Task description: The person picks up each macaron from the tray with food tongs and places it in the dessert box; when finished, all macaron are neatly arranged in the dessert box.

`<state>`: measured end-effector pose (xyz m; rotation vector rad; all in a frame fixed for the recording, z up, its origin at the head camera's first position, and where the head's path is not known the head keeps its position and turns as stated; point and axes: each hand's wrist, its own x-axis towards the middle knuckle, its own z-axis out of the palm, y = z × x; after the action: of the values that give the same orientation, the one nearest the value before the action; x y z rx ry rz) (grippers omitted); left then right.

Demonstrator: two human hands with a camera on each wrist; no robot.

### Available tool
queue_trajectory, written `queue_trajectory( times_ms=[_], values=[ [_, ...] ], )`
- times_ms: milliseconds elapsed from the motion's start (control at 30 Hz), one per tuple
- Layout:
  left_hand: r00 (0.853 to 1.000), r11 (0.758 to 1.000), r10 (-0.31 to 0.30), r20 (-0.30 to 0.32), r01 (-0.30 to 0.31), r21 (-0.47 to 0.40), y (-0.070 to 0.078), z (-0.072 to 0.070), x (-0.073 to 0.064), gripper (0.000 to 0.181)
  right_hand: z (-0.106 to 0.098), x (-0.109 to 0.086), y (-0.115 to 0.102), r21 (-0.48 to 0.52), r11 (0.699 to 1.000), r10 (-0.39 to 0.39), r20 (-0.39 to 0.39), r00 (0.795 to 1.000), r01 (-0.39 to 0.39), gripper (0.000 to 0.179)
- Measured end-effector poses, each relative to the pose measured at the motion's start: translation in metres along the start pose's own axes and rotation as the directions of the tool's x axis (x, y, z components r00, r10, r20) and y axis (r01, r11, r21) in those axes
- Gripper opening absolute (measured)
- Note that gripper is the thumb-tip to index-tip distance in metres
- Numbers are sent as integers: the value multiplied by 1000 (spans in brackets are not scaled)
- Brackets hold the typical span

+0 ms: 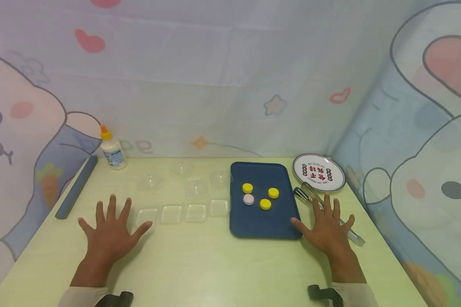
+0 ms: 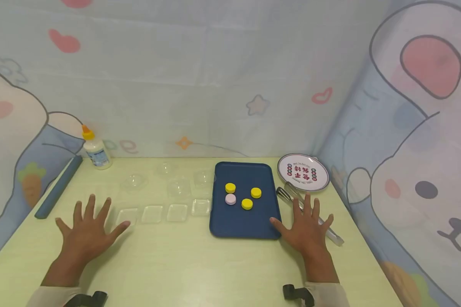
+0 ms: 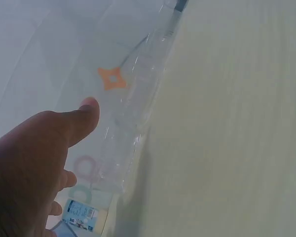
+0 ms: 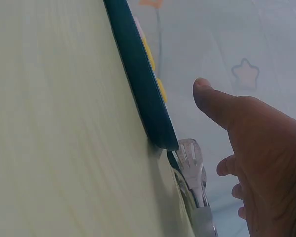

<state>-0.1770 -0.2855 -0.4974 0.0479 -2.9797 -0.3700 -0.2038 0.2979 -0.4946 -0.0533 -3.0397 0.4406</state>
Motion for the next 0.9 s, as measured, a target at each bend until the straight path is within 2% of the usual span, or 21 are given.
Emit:
queue_trajectory(
  times_ms=[233, 433, 600, 900],
  values=[
    [999, 999, 43, 9, -43, 23, 11, 4, 3, 107, 0, -1, -1, 18, 1000, -1, 5, 1000, 1, 117],
    [993, 993, 116, 12, -116, 37, 37, 1, 10, 105, -4, 8, 6, -14, 1000, -19, -43, 999, 18, 114],
    [986, 985, 164, 20, -165, 58, 56, -2, 16, 104, -5, 13, 13, -10, 1000, -19, -24, 1000, 18, 112],
    [970, 969, 241, 23, -242, 42, 83, 0, 31, 98, -6, 30, 20, -35, 999, -37, -19, 999, 36, 107]
  ],
)
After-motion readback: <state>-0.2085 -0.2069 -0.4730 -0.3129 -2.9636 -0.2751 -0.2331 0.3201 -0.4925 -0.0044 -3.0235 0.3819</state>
